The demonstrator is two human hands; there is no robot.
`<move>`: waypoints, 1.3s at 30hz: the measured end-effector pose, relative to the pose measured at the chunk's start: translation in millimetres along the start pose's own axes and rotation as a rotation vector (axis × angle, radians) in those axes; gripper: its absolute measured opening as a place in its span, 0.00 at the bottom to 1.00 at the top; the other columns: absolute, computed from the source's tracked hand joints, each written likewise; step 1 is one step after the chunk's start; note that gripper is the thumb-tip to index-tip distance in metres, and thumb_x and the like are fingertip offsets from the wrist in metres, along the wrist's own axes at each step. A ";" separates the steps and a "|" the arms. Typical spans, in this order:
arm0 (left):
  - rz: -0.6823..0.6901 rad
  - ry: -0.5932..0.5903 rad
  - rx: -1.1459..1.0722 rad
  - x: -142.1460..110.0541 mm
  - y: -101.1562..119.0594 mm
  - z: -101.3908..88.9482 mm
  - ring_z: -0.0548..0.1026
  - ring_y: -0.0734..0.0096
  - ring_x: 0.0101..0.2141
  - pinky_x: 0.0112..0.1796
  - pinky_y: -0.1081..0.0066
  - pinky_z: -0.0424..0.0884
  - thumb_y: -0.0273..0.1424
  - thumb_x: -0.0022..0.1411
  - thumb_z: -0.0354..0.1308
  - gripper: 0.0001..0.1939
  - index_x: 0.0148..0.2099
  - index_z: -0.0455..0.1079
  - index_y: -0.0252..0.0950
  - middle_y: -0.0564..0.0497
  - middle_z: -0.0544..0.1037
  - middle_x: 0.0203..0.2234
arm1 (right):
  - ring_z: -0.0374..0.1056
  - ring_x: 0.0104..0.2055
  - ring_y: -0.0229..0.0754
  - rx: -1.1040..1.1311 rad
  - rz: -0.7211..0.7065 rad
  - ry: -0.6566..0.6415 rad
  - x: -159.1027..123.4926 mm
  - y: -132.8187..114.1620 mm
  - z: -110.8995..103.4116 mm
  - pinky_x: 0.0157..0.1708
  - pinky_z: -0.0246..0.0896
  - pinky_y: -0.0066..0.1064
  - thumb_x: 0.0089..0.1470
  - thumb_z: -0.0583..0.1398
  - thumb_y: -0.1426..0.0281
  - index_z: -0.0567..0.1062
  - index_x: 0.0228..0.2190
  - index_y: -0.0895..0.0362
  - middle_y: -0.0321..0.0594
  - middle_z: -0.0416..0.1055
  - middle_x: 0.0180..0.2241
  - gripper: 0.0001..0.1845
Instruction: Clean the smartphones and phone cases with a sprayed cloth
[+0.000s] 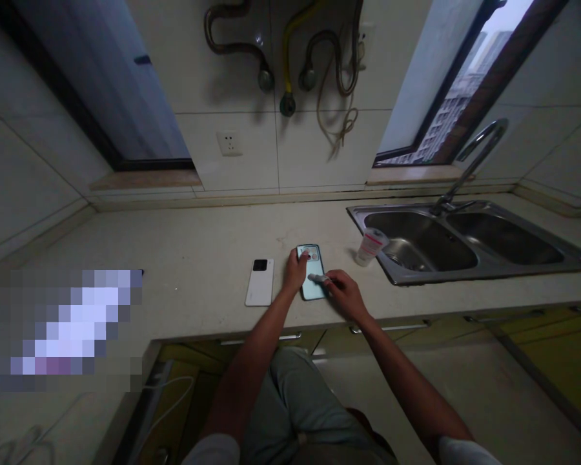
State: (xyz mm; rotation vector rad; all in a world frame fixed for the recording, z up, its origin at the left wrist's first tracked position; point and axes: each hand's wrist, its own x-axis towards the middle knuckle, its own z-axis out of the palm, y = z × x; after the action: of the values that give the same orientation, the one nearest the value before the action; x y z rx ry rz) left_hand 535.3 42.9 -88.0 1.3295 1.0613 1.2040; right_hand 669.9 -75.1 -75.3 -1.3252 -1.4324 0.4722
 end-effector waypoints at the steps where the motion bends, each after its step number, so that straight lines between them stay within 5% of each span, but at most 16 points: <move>1: 0.046 -0.007 0.101 -0.8 -0.9 -0.9 0.77 0.58 0.42 0.46 0.61 0.70 0.46 0.65 0.53 0.20 0.49 0.70 0.37 0.43 0.80 0.41 | 0.71 0.39 0.45 -0.007 -0.010 -0.023 -0.3 1.5 -0.6 0.39 0.67 0.36 0.60 0.60 0.57 0.77 0.34 0.54 0.42 0.75 0.37 0.13; 5: 0.203 -0.035 0.494 -5.1 2.7 -1.5 0.72 0.54 0.53 0.55 0.57 0.64 0.41 0.70 0.47 0.24 0.60 0.66 0.33 0.36 0.75 0.52 | 0.70 0.43 0.47 -0.131 -0.065 -0.060 -2.8 4.8 -6.0 0.45 0.66 0.40 0.60 0.58 0.61 0.77 0.36 0.53 0.44 0.75 0.39 0.11; 11: 0.386 -0.188 0.861 -14.7 13.1 4.3 0.74 0.57 0.48 0.55 0.58 0.64 0.38 0.73 0.41 0.23 0.54 0.73 0.31 0.37 0.79 0.46 | 0.70 0.44 0.50 -0.294 -0.037 -0.061 -8.9 16.5 -21.8 0.47 0.65 0.43 0.59 0.58 0.64 0.77 0.36 0.54 0.47 0.75 0.39 0.09; 16: 0.462 -0.040 0.966 -24.1 35.6 -30.0 0.70 0.58 0.52 0.55 0.61 0.64 0.35 0.70 0.49 0.19 0.56 0.71 0.34 0.41 0.77 0.51 | 0.71 0.44 0.48 -0.191 -0.048 -0.056 -15.0 19.8 -29.8 0.46 0.66 0.41 0.61 0.57 0.62 0.77 0.37 0.54 0.46 0.76 0.40 0.11; 19: 0.283 0.101 1.159 -33.4 56.0 -67.8 0.69 0.52 0.54 0.54 0.57 0.64 0.38 0.67 0.53 0.26 0.62 0.65 0.31 0.37 0.74 0.54 | 0.71 0.43 0.47 -0.142 -0.030 -0.022 -17.9 17.2 -30.3 0.44 0.66 0.39 0.61 0.57 0.60 0.77 0.38 0.54 0.45 0.76 0.40 0.13; 21: 0.066 0.134 1.299 -39.6 65.9 -90.3 0.68 0.43 0.54 0.50 0.54 0.66 0.46 0.61 0.59 0.40 0.67 0.57 0.26 0.30 0.72 0.54 | 0.71 0.42 0.47 -0.124 0.002 0.009 -19.1 15.0 -29.6 0.44 0.66 0.38 0.60 0.57 0.58 0.77 0.38 0.55 0.45 0.76 0.40 0.14; 25: -0.142 0.008 1.333 -44.5 68.4 -114.8 0.69 0.39 0.53 0.48 0.55 0.66 0.53 0.51 0.64 0.52 0.68 0.53 0.28 0.27 0.71 0.54 | 0.71 0.37 0.46 -0.094 0.089 0.063 -20.6 10.3 -28.9 0.39 0.65 0.35 0.60 0.58 0.55 0.76 0.37 0.56 0.42 0.77 0.35 0.17; 32: -0.211 -0.080 1.204 -30.3 60.6 -116.2 0.73 0.40 0.50 0.46 0.56 0.67 0.47 0.46 0.66 0.37 0.54 0.65 0.31 0.27 0.72 0.48 | 0.65 0.28 0.41 0.036 0.187 0.161 -22.4 10.6 -33.4 0.30 0.60 0.31 0.58 0.58 0.51 0.72 0.32 0.55 0.34 0.70 0.25 0.19; 36: -0.183 -0.030 1.181 -29.7 60.7 -117.7 0.73 0.41 0.49 0.46 0.57 0.68 0.45 0.42 0.67 0.31 0.46 0.69 0.33 0.29 0.74 0.46 | 0.64 0.27 0.41 0.135 0.242 0.243 -21.3 15.2 -34.9 0.29 0.61 0.31 0.55 0.60 0.50 0.72 0.33 0.55 0.34 0.69 0.24 0.20; 39: -0.189 -0.007 0.963 -30.0 59.5 -127.6 0.75 0.46 0.42 0.40 0.61 0.68 0.42 0.40 0.68 0.22 0.36 0.72 0.35 0.37 0.78 0.35 | 0.63 0.26 0.41 0.169 0.277 0.260 -21.1 17.0 -34.8 0.27 0.60 0.31 0.54 0.60 0.49 0.74 0.37 0.55 0.34 0.69 0.26 0.22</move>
State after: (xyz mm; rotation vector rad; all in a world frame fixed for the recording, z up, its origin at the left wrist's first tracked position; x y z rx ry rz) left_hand 404.0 22.0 -32.9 1.8659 1.8277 0.5181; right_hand 703.7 -101.1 -86.5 -1.3964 -0.9791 0.5659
